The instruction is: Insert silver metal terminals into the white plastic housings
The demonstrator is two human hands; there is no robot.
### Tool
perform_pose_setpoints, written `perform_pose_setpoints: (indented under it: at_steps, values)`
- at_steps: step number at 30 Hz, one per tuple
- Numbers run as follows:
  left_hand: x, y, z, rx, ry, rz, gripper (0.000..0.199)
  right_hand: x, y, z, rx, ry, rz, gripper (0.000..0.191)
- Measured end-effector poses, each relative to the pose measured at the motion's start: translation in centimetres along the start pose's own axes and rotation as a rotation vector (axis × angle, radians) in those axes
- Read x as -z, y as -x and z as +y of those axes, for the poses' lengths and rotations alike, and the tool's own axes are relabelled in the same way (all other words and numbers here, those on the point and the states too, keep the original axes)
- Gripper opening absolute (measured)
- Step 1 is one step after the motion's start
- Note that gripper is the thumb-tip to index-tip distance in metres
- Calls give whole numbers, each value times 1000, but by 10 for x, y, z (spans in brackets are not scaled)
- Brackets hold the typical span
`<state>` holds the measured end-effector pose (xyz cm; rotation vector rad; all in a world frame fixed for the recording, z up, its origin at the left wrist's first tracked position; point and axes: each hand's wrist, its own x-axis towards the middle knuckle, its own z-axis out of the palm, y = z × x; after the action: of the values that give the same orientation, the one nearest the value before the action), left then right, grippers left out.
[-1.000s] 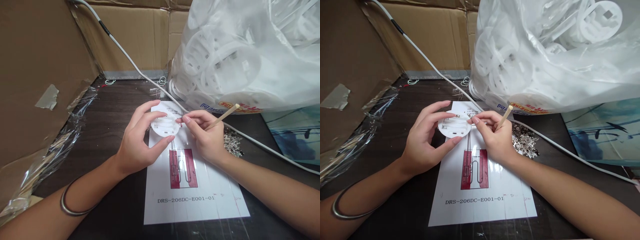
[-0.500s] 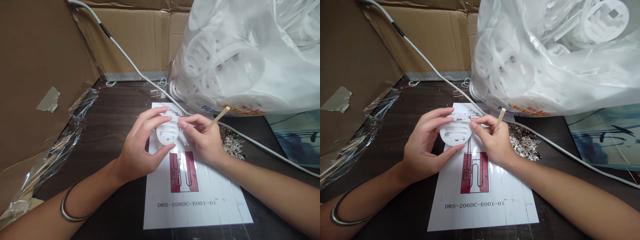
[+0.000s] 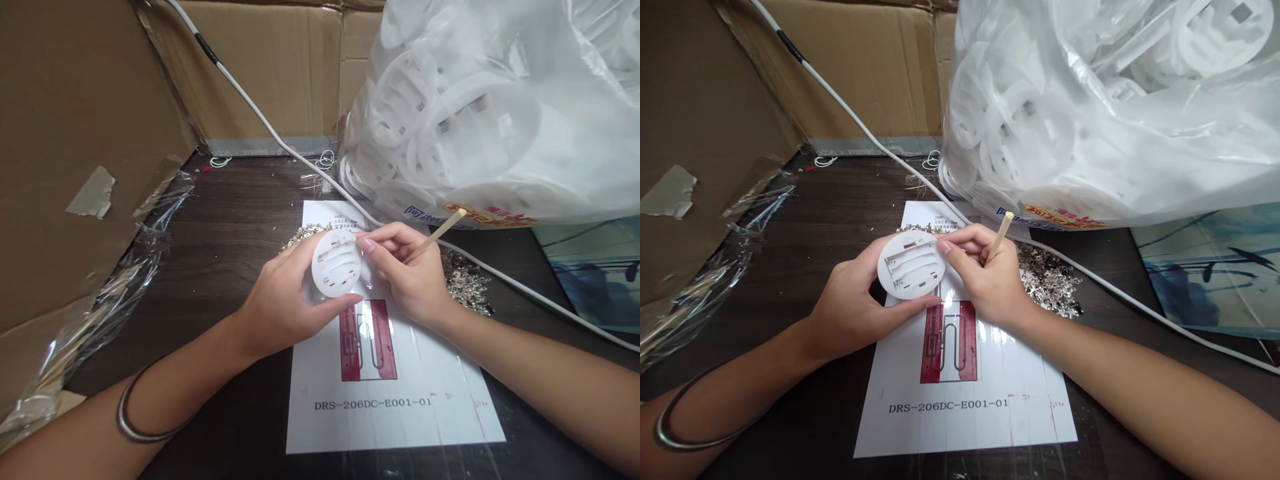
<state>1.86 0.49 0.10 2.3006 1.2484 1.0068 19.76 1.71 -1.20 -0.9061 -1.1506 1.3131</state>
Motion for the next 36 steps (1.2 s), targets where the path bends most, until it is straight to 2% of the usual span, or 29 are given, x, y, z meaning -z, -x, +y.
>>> perform_pose_setpoints:
  at_steps: [6,17,25,36]
  values:
    - [-2,1,-1,-17,-12,1,46,0,0,2,15,91,18,6]
    - [-4,3,-4,-1,25,16,55,-2,3,2,-9,206,23,16]
    - [-5,2,-3,2,131,-4,66,-2,6,4,6,177,-39,18]
    - [-2,0,1,5,146,-59,64,-3,6,0,0,165,-125,16]
